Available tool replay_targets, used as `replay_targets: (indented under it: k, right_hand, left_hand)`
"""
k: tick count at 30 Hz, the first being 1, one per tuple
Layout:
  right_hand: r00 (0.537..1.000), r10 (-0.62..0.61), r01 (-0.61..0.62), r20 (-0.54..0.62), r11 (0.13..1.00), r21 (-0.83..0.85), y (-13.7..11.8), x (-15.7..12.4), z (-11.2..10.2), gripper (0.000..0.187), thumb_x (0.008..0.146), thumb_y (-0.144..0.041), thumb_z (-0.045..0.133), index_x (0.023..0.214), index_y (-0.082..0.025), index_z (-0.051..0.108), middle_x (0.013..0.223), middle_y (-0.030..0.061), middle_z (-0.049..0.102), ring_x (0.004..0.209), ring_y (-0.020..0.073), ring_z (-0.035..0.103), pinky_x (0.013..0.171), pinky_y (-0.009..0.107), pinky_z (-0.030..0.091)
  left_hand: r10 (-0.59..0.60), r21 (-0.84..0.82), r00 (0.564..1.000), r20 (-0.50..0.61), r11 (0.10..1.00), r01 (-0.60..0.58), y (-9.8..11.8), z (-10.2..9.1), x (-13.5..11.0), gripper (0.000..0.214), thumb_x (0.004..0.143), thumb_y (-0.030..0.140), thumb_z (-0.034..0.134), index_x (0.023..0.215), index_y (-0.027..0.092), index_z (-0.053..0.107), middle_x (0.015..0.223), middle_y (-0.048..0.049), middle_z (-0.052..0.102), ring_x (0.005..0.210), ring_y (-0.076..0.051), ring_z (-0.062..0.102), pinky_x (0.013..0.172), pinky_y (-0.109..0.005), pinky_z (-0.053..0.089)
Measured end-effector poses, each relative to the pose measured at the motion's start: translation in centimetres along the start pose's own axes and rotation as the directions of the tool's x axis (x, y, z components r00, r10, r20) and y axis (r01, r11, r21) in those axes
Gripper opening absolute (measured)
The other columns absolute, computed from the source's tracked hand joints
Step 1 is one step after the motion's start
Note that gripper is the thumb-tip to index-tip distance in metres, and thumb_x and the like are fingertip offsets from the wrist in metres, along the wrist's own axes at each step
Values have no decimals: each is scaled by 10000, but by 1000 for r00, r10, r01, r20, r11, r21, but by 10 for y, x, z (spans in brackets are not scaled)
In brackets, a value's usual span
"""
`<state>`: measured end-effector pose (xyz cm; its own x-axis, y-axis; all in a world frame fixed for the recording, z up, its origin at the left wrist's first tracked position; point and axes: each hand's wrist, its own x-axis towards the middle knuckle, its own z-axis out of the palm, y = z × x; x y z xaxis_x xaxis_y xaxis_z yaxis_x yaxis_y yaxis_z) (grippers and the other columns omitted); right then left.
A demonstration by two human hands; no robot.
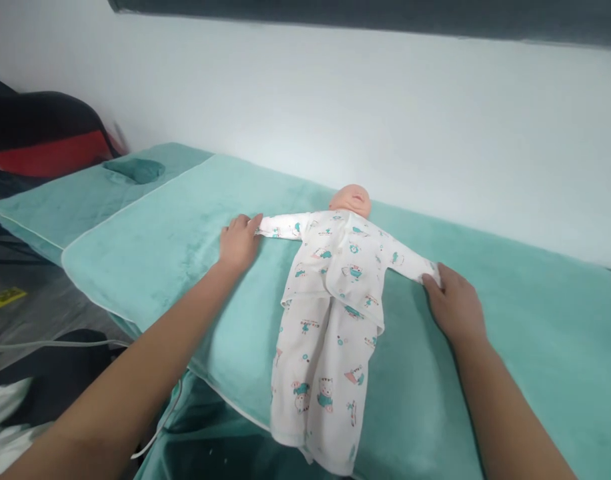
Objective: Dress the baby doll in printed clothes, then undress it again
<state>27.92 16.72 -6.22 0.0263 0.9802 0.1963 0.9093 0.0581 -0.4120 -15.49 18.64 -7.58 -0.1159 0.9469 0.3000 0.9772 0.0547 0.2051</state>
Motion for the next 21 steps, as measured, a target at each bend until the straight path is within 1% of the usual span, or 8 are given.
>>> replay_targets:
  k: [3,5,7,10,12,15,18,21]
  right_hand:
    - [983,151,-146,-101,988,52,9,-6,-11,224,845,-476,550,891,-257,554,1023,196,606,986,386,529,839,498,355]
    - [964,241,-233,-113,969,79,11,-6,-11,207,801,-470,602,816,-274,539,939,155,598,891,337,529,780,453,361]
    - [932,338,-333,-129,941,59,12,-5,-6,194,794,-457,604,818,-272,555,900,125,598,822,293,520,727,411,359]
    - [868,437,-442,-235,896,36,16,-1,3,182,815,-401,576,896,-242,611,855,81,612,736,240,508,683,366,351]
    - [853,444,-450,-275,892,43,21,2,8,203,821,-359,573,945,-215,642,859,70,627,727,219,512,678,344,353]
    - [840,435,-442,-324,895,56,27,7,11,230,828,-316,569,986,-184,672,910,85,651,749,199,517,681,321,355]
    - [824,423,-437,-376,898,53,32,12,13,250,835,-298,570,1002,-156,690,924,108,661,733,190,504,670,319,348]
    - [820,380,-409,-429,912,26,39,16,17,255,830,-290,581,979,-127,708,870,114,657,675,179,480,636,324,334]
  left_hand:
    - [-29,11,999,21,1000,29,-5,1,7,555,936,139,333,1480,240,374,1223,-173,554,1134,-320,478,902,-437,351]
    - [-48,13,998,29,999,48,-8,2,12,592,920,106,322,1499,226,339,1234,-180,561,1157,-326,466,913,-445,343]
    - [-76,18,996,37,997,75,-11,3,16,608,909,89,312,1505,210,325,1250,-183,566,1182,-333,452,924,-455,340]
    - [-139,36,990,38,990,138,-12,7,20,589,903,81,297,1479,184,364,1262,-186,573,1202,-336,441,940,-463,343]
    - [-169,39,985,22,985,168,-12,8,20,558,903,81,294,1439,175,419,1263,-187,574,1199,-337,444,943,-463,350]
    - [-187,37,982,-7,982,187,-10,9,17,515,910,90,291,1382,166,483,1267,-194,568,1189,-347,451,940,-472,359]
    - [-209,36,978,-27,977,210,-8,7,12,494,915,97,291,1353,155,514,1274,-206,562,1182,-353,465,938,-479,370]
    - [-228,9,971,-70,973,229,-7,6,6,481,929,125,301,1358,155,517,1319,-202,550,1203,-353,476,943,-482,387]
